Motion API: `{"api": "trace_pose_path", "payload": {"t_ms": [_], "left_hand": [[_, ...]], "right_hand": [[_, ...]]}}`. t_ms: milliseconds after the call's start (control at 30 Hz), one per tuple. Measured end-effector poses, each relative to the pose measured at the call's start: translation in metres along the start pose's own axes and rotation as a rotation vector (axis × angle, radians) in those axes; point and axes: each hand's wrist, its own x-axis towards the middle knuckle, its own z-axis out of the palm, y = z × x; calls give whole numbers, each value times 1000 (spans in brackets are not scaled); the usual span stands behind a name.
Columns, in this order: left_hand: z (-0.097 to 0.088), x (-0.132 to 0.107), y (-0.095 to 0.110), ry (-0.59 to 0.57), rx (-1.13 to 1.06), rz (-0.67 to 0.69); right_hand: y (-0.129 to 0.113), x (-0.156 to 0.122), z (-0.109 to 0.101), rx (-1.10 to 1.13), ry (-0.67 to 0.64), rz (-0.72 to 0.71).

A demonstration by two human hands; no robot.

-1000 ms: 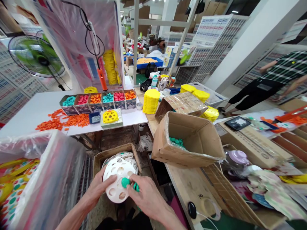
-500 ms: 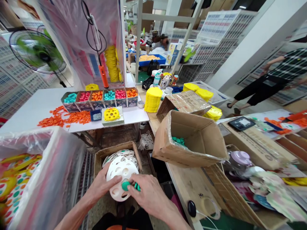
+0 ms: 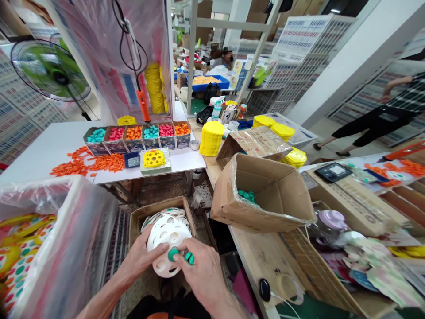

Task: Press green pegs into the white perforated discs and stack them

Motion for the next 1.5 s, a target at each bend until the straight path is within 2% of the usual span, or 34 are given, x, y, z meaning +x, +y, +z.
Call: {"api": "trace_pose_path", "payload": {"t_ms": [167, 333, 600, 833, 1067, 1167, 1367, 1500], "left_hand": [[-3, 0, 0, -29, 29, 35], [-4, 0, -3, -72, -50, 47], [0, 0, -4, -72, -115, 51], [3, 4, 2, -17, -126, -5], [9, -2, 5, 7, -275, -94], [11, -5, 2, 28, -270, -109], [10, -9, -8, 12, -259, -135], [9, -14, -11, -52, -285, -173]], "right_hand": [[5, -2, 8, 12, 90, 180], [7, 2, 8, 75, 93, 278], [9, 2, 10, 115, 145, 223], [6, 9, 4, 92, 118, 168], [3, 7, -1, -15, 76, 223], [2, 5, -2, -29, 54, 243], [4, 6, -8, -62, 7, 273], [6, 1, -6, -126, -31, 251]]}}
